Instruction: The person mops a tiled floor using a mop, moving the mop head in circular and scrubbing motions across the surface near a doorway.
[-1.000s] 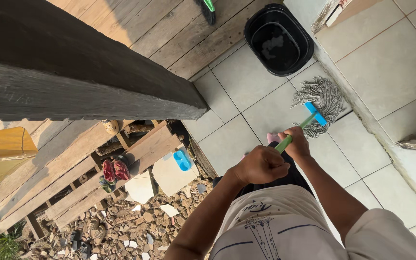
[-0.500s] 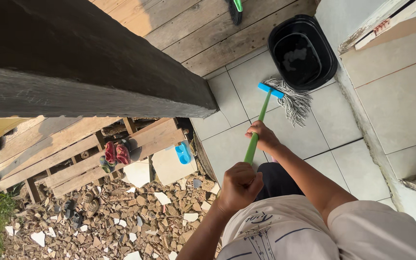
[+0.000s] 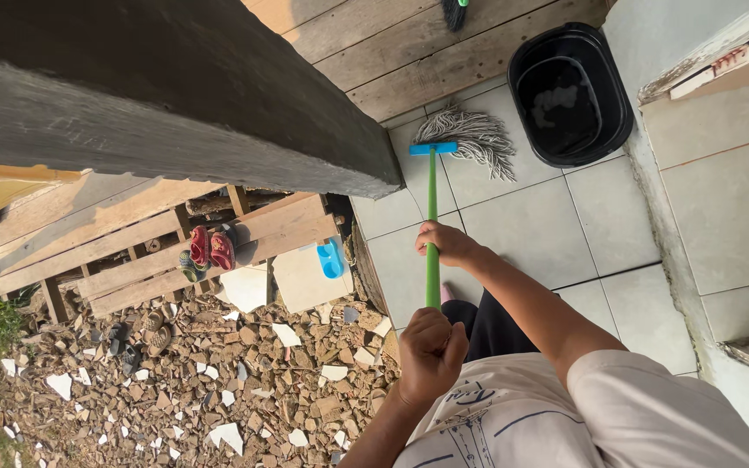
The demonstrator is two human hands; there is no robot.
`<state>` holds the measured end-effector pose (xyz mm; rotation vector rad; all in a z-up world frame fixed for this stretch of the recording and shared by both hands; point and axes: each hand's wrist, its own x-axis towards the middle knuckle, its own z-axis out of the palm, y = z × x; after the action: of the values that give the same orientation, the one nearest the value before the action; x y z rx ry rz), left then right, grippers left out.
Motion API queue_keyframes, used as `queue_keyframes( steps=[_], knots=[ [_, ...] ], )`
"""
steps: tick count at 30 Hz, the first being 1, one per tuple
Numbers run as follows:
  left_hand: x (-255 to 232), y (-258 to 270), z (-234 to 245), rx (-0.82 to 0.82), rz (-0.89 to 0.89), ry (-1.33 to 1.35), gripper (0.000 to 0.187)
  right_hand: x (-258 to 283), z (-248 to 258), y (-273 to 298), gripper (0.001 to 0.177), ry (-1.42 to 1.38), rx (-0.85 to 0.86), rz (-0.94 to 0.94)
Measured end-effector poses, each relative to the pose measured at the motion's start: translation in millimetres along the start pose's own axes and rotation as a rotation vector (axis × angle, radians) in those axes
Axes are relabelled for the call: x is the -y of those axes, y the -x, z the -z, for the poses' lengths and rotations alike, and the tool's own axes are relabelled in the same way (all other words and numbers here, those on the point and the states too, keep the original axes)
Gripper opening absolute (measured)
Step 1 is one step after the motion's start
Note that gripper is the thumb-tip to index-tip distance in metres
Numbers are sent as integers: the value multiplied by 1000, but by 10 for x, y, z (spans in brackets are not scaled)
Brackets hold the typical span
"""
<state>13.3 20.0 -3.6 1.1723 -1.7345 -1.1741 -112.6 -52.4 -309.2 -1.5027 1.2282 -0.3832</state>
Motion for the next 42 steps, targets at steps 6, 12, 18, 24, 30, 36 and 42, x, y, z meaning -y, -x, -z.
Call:
queue_keyframes(
  steps=[6, 12, 18, 24, 30, 36, 42],
  knots=[
    [-336, 204, 472, 101, 53, 71, 34, 661, -216, 489, 16, 37, 33, -57],
    [-635, 463, 761, 122, 126, 88, 36, 1077, -650, 798, 13, 127, 229, -20],
    [-515, 533, 988, 175, 137, 180, 30, 1128, -1050, 601, 10, -70, 219, 96],
    [-251, 483, 1223, 475, 44, 485, 27, 1089, -1282, 788, 10, -4, -93, 17],
    [-72, 446, 1149, 687, 77, 618, 34, 834, -1132, 1200, 12, -24, -409, -157],
    [87, 274, 556, 734, -45, 655, 33, 268, -922, 1498, 16, 10, -786, -205],
    [456, 250, 168, 698, 45, 632, 31, -170, -736, 1431, 17, 66, -848, -450]
  ],
)
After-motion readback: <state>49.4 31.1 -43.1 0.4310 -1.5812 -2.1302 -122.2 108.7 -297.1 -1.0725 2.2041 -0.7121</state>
